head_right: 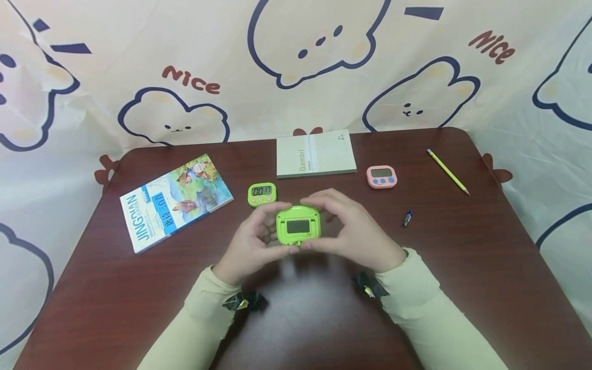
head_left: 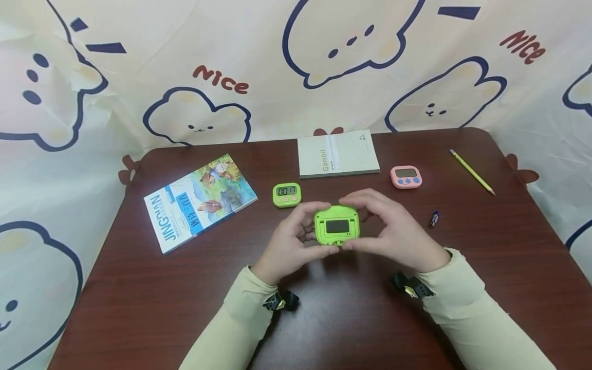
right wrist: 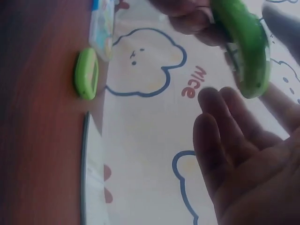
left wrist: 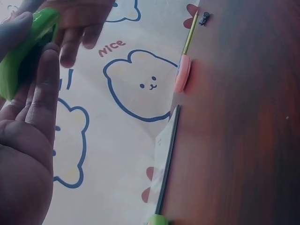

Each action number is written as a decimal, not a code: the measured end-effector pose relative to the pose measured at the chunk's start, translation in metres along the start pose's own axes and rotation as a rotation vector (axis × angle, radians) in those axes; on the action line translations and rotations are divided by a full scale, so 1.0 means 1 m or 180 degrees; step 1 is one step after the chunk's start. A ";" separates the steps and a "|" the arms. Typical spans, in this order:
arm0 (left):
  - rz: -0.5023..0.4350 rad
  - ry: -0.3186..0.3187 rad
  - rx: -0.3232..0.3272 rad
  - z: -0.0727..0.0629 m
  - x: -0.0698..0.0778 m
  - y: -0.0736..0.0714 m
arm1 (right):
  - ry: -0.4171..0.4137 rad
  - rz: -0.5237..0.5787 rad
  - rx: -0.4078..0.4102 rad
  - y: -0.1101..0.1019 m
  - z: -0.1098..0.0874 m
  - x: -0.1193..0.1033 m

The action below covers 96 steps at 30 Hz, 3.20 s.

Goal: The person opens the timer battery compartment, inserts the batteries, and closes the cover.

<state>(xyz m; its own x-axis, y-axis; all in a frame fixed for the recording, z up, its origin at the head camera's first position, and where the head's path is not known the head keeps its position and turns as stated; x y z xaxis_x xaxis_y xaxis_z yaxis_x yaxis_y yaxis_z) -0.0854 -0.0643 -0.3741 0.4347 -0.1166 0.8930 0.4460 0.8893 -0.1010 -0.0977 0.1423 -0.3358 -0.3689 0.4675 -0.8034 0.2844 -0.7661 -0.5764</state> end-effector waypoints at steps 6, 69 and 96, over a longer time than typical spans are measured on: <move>0.0054 -0.0040 0.0048 0.001 0.001 -0.002 | -0.0087 -0.0119 0.0208 0.009 -0.008 0.003; 0.0873 0.0339 0.0283 0.002 0.000 -0.009 | -0.0130 0.0739 0.0448 0.014 -0.012 0.016; 0.1252 0.0265 -0.0165 0.001 -0.007 -0.003 | 0.1318 0.1545 -0.0040 0.018 -0.008 0.032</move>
<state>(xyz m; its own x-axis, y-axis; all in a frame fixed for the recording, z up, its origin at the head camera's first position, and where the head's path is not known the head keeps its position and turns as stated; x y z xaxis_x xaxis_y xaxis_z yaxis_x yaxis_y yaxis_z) -0.0900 -0.0654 -0.3794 0.6410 0.1909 0.7434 0.2708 0.8501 -0.4517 -0.0971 0.1472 -0.3731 0.1766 0.2020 -0.9633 0.3445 -0.9295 -0.1318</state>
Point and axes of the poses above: each hand's wrist, its own z-axis towards the middle knuckle, its own y-axis out of the palm, x = y × z, the point moved 3 cm from there along z, towards the middle knuckle, and after that the axes turned 10 degrees about y, right-handed, at the moved point
